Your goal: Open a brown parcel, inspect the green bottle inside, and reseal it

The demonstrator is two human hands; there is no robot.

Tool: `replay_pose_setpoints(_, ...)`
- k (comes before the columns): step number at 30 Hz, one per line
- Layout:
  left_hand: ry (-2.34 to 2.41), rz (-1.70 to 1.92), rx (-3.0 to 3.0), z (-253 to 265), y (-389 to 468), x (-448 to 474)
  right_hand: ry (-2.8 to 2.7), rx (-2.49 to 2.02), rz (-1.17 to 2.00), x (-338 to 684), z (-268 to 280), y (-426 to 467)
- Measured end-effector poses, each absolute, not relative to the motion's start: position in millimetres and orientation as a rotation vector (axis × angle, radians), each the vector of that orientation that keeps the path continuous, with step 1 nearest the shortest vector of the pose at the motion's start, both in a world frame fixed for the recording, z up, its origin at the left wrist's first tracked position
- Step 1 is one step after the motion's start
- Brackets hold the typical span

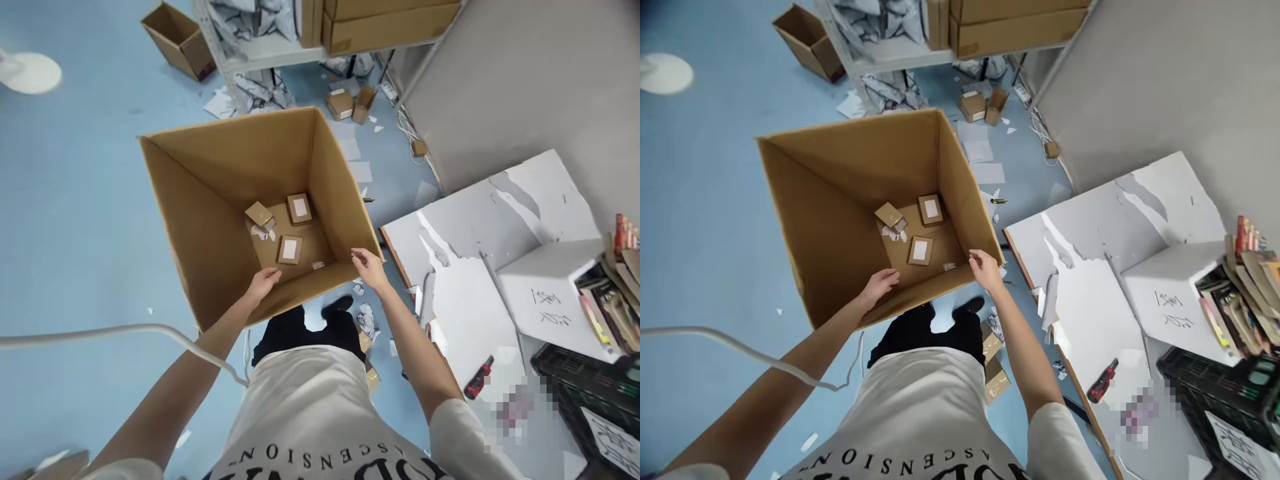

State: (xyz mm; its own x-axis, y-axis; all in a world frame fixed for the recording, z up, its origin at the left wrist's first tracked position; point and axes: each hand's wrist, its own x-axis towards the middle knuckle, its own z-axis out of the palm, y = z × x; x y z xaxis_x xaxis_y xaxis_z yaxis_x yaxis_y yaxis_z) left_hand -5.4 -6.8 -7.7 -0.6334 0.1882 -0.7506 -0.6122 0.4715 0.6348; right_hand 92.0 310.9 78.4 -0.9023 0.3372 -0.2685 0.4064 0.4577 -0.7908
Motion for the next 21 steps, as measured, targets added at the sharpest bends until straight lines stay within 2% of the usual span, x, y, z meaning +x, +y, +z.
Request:
replay_pose_setpoints(5, 1.906, 1.088, -0.35, -50, -21, -20, 2.508, 0.372, -0.961, 18, 41, 289)
replay_pose_setpoints(9, 1.933, 0.967, -0.334, -84, -20, -28, 2.323, 0.361, -0.686, -24, -8, 283)
replay_pose_setpoints(15, 1.884, 0.785, -0.377, -147, -5, -44, 2.194, 0.353, -0.515, -66, -105, 283)
replay_pose_setpoints(21, 1.853, 0.643, -0.361, -238, 21, -60, 2.091, 0.224, -0.467, -80, -208, 283)
